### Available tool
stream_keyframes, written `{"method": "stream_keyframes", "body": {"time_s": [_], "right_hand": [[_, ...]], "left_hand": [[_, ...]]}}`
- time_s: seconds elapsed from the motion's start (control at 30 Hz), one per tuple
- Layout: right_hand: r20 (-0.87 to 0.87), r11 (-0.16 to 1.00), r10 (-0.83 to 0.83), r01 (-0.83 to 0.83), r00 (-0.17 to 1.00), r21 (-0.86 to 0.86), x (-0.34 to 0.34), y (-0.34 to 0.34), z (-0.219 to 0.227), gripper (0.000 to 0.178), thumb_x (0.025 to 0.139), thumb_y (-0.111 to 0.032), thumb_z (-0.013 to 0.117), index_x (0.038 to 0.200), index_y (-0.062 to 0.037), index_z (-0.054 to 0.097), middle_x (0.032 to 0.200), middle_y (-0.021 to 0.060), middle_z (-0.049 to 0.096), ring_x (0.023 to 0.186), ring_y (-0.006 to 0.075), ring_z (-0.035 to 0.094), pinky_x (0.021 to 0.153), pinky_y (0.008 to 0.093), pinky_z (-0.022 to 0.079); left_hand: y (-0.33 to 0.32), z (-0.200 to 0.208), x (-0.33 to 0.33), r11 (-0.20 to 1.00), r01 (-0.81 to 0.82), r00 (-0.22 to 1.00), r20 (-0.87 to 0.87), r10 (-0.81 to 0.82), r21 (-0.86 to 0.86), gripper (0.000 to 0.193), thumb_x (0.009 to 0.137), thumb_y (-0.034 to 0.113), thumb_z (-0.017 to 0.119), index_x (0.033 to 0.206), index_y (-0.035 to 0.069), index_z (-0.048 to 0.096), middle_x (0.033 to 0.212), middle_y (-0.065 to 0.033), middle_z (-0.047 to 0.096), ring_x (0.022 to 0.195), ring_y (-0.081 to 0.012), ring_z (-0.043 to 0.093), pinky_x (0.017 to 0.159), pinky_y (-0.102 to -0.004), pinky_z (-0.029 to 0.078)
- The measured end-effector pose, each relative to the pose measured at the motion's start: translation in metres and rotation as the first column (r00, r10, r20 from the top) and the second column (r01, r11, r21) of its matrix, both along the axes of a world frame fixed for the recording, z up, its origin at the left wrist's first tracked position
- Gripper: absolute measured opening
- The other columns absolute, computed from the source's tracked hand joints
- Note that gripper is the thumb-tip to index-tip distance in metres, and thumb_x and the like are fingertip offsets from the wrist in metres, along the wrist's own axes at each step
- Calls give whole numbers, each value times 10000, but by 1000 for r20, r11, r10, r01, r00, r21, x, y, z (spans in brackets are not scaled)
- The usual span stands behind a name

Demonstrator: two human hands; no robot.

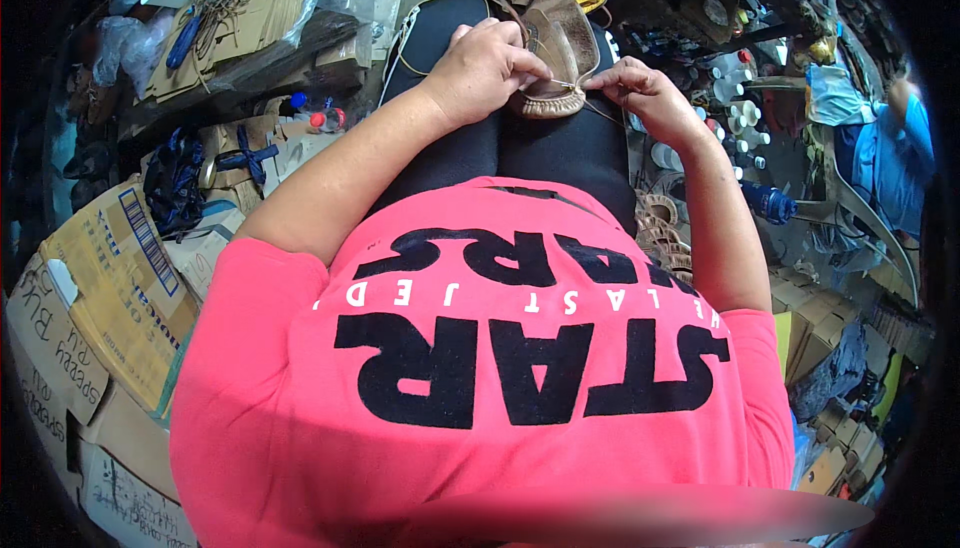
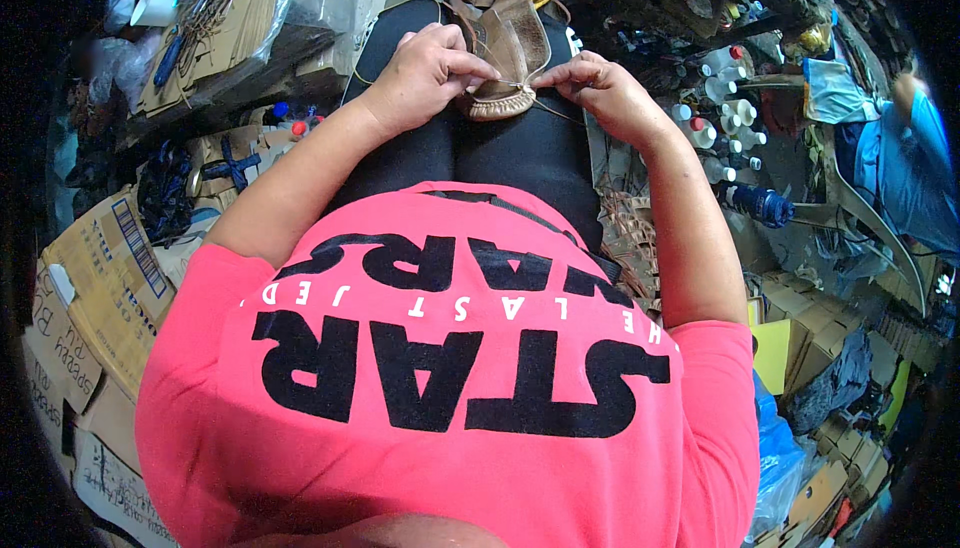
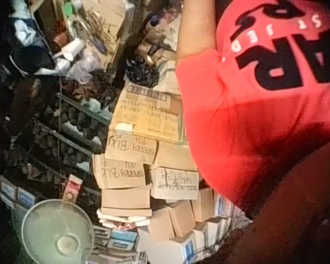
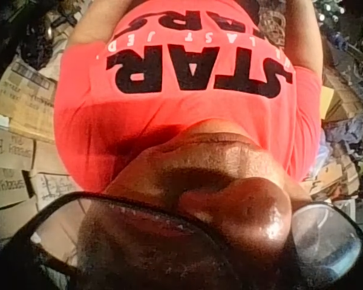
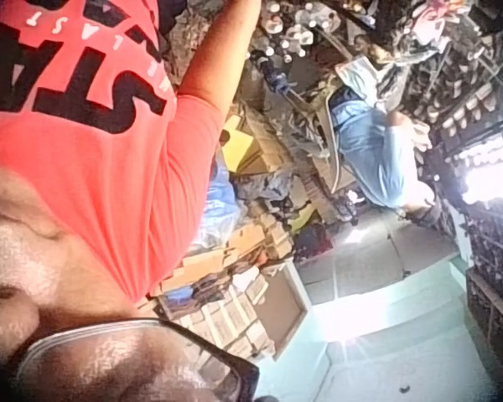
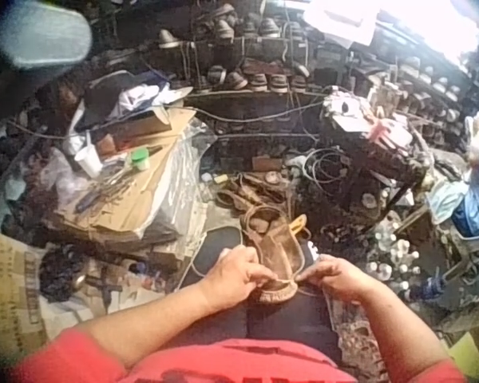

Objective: Manually stitching a leather shoe component using a needle and thread.

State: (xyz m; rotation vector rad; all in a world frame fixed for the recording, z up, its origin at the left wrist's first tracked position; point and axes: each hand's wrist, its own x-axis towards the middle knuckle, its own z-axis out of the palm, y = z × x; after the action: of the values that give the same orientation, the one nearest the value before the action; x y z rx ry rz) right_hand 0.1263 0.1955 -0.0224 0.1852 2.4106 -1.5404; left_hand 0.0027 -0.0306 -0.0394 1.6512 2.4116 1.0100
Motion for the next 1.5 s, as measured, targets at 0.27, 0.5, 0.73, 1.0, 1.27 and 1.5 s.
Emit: {"method": "stream_keyframes", "body": {"time_s": [0.27, 0.5, 0.73, 1.0, 1.27, 1.5], "right_hand": [[9, 998, 18, -18, 1000, -56, -2, 4, -4, 383, 759, 137, 479, 1021, -60, 678, 959, 10, 541, 934, 116, 520, 862, 220, 404], [1, 994, 46, -46, 999, -96, -3, 10, -12, 333, 776, 106, 534, 1023, -57, 689, 909, 7, 559, 906, 109, 523, 851, 213, 404], [-11, 997, 75, -75, 997, 4, -2, 4, 0, 289, 791, 43, 602, 1049, -60, 680, 882, 4, 581, 881, 97, 542, 817, 218, 428], [-2, 983, -123, 122, 992, -141, 12, -11, 1, 279, 807, -15, 637, 1081, -64, 667, 961, 35, 655, 879, 82, 577, 813, 232, 460], [22, 984, -62, 65, 998, -169, -4, -3, -5, 226, 826, -12, 621, 1045, -32, 672, 949, 5, 664, 850, 62, 576, 796, 212, 468], [99, 939, -180, 201, 979, -279, 5, -20, -5, 201, 828, -29, 638, 1027, -15, 657, 912, 4, 644, 846, 52, 562, 796, 209, 463]], "left_hand": [[0, -2, -1, 1000, 2, 1000, -3, -2, -10, 199, 732, 110, 657, 877, 233, 715, 749, -12, 522, 784, -220, 521, 720, -355, 380], [10, -2, -4, 997, 58, 996, 73, -54, -55, 160, 719, 125, 678, 843, 218, 717, 728, -22, 530, 790, -185, 539, 719, -353, 384], [14, 5, -6, 983, 181, 977, -111, -180, 3, 154, 700, 132, 683, 840, 193, 709, 764, -9, 556, 812, -191, 552, 719, -352, 391], [-2, 1, 9, 997, 0, 999, 52, 4, -79, 160, 740, 151, 665, 882, 211, 706, 799, 11, 604, 857, -192, 568, 762, -353, 368], [15, -5, -8, 999, 38, 998, -50, -38, -4, 99, 748, 162, 662, 828, 212, 693, 799, 38, 622, 858, -181, 569, 801, -354, 342], [14, 5, 19, 982, -102, 971, 199, 132, -158, 133, 745, 205, 667, 874, 174, 660, 761, 16, 642, 815, -162, 591, 820, -358, 314]]}}
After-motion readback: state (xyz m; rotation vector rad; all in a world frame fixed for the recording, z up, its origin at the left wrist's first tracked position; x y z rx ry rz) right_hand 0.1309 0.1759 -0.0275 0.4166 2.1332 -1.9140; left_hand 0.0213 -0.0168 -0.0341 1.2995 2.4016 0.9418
